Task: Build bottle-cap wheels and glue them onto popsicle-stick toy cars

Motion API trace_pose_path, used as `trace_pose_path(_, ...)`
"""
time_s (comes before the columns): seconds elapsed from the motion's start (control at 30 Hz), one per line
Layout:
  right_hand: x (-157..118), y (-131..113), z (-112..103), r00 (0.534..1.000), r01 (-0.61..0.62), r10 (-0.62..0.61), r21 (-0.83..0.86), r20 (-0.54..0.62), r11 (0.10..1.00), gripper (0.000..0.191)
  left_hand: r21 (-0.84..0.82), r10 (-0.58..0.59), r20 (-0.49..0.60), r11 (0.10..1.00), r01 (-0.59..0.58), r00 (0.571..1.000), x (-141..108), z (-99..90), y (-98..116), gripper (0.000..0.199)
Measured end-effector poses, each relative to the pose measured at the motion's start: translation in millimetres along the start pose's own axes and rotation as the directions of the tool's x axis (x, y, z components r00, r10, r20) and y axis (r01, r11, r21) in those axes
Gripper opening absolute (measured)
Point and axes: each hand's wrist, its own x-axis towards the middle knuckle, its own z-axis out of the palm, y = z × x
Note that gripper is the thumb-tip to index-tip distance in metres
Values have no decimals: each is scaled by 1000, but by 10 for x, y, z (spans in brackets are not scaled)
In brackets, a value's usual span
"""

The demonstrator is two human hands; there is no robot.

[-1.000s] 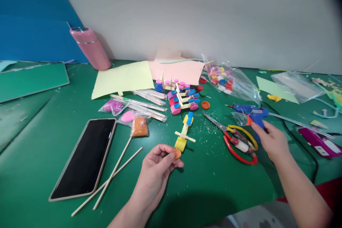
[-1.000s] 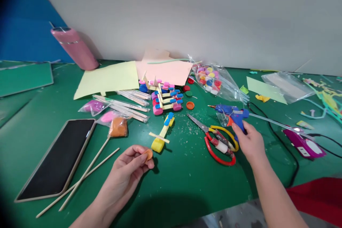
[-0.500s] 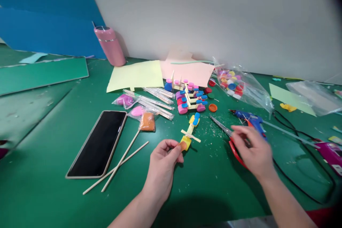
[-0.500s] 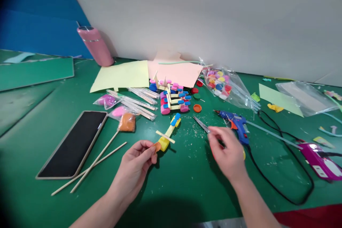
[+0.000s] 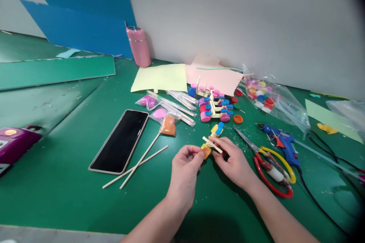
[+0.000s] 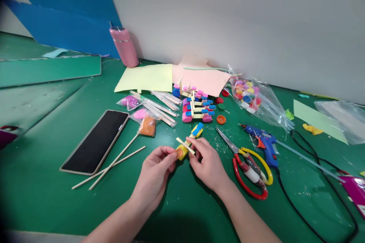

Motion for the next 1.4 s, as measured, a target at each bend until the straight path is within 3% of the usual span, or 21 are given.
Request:
trace_pose_path(0.3,56,-17,11,995,-31,36,-60,95,998,50,9,-15,19,1000,14,1000,61,14,29,19)
trace_pose_path(1.4,53,-2,44,997,-35,41,-100,62,994,42,58,-39,-81,997,44,996,119,109,59,19)
